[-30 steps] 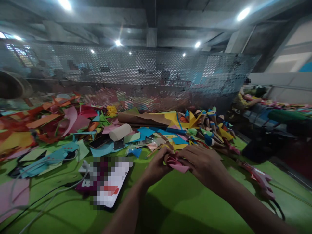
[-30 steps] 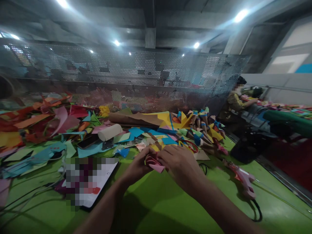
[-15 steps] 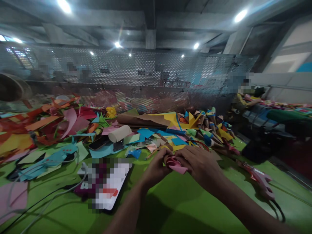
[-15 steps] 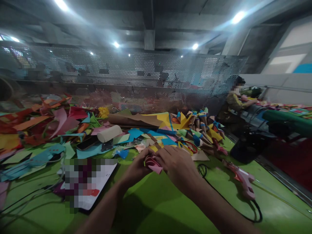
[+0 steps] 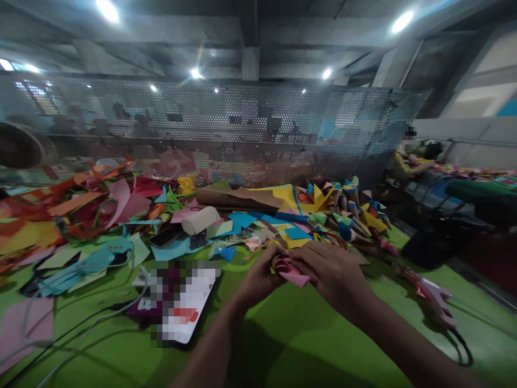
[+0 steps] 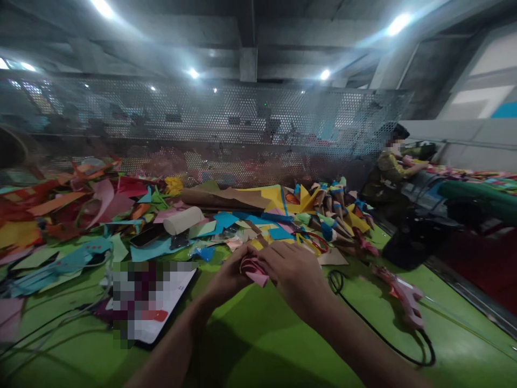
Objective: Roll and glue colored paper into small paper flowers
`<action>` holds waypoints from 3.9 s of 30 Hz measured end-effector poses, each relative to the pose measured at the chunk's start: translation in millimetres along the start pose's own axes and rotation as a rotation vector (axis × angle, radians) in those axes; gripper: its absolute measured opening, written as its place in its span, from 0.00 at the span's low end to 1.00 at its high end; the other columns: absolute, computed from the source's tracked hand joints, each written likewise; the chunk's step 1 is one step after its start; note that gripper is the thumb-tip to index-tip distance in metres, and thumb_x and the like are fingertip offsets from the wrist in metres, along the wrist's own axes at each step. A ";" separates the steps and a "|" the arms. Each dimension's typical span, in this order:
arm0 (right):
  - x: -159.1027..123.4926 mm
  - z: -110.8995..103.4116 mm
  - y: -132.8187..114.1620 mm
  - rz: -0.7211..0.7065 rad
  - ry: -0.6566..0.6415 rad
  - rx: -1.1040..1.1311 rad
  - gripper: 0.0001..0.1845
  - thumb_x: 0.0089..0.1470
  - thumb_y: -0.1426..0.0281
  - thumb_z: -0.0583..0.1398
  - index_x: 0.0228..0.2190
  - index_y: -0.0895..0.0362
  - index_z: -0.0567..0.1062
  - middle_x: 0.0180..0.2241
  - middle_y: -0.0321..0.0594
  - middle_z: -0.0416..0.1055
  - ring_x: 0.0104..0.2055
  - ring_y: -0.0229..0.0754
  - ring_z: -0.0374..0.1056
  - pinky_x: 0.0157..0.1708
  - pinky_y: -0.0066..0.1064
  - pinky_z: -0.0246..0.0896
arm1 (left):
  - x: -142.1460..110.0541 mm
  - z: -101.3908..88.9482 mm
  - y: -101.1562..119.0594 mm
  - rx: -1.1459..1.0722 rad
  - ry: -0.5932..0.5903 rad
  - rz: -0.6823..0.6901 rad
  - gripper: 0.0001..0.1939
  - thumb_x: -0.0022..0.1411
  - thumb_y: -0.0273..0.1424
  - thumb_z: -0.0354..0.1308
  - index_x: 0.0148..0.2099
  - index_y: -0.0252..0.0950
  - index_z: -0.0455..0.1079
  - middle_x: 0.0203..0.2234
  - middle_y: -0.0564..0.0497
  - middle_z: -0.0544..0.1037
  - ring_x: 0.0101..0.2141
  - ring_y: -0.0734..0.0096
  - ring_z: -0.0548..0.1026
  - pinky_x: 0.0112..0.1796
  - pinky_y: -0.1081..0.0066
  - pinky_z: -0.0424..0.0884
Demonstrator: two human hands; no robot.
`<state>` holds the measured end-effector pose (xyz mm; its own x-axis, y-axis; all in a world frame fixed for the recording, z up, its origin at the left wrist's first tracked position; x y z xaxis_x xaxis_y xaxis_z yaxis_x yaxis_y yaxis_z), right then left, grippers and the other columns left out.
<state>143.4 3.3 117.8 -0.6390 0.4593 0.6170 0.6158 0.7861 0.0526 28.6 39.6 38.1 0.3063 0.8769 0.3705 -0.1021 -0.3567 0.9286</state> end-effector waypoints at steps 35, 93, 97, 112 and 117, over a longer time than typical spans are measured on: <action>23.9 -3.4 -14.8 -0.226 -0.088 -0.142 0.15 0.65 0.79 0.52 0.31 0.58 0.75 0.29 0.40 0.71 0.28 0.42 0.61 0.30 0.33 0.48 | 1.2 2.3 0.3 0.079 0.016 0.055 0.14 0.50 0.17 0.63 0.36 0.35 0.65 0.33 0.54 0.70 0.34 0.72 0.66 0.37 0.72 0.62; 30.6 4.0 17.9 0.171 -0.179 0.408 0.05 0.60 0.74 0.61 0.37 0.54 0.78 0.35 0.37 0.80 0.36 0.40 0.76 0.34 0.27 0.65 | 1.8 -4.0 -8.9 -0.038 0.100 0.001 0.13 0.52 0.25 0.64 0.40 0.36 0.66 0.31 0.54 0.67 0.32 0.73 0.64 0.35 0.72 0.61; 29.0 -0.8 16.1 0.141 -0.125 0.355 0.03 0.59 0.73 0.62 0.35 0.55 0.78 0.34 0.38 0.79 0.35 0.40 0.74 0.33 0.28 0.63 | 0.6 -5.6 -9.8 -0.015 0.119 0.013 0.12 0.53 0.26 0.63 0.38 0.36 0.64 0.32 0.54 0.67 0.33 0.73 0.64 0.35 0.73 0.61; 31.4 11.1 18.5 0.250 -0.211 0.296 0.06 0.56 0.75 0.65 0.36 0.55 0.79 0.33 0.36 0.80 0.33 0.40 0.74 0.30 0.27 0.59 | -0.2 -6.5 -14.3 0.189 0.138 0.123 0.13 0.56 0.23 0.62 0.42 0.38 0.66 0.41 0.48 0.74 0.41 0.65 0.70 0.42 0.68 0.66; 30.5 14.1 18.2 0.233 -0.216 0.297 0.05 0.56 0.77 0.64 0.35 0.56 0.78 0.33 0.36 0.79 0.34 0.41 0.74 0.32 0.28 0.59 | 0.4 -4.9 -11.2 0.218 0.121 0.137 0.14 0.56 0.23 0.62 0.45 0.38 0.67 0.39 0.48 0.74 0.40 0.64 0.71 0.41 0.67 0.67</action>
<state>128.7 37.5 126.5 -0.6000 0.6895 0.4057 0.6155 0.7218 -0.3166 25.2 45.5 27.9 0.1874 0.8429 0.5044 0.0751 -0.5242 0.8483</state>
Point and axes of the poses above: each hand's wrist, its own x-axis towards the middle knuckle, its own z-axis out of the palm, y = z × x, the point moved 7 cm from there along x, towards the middle knuckle
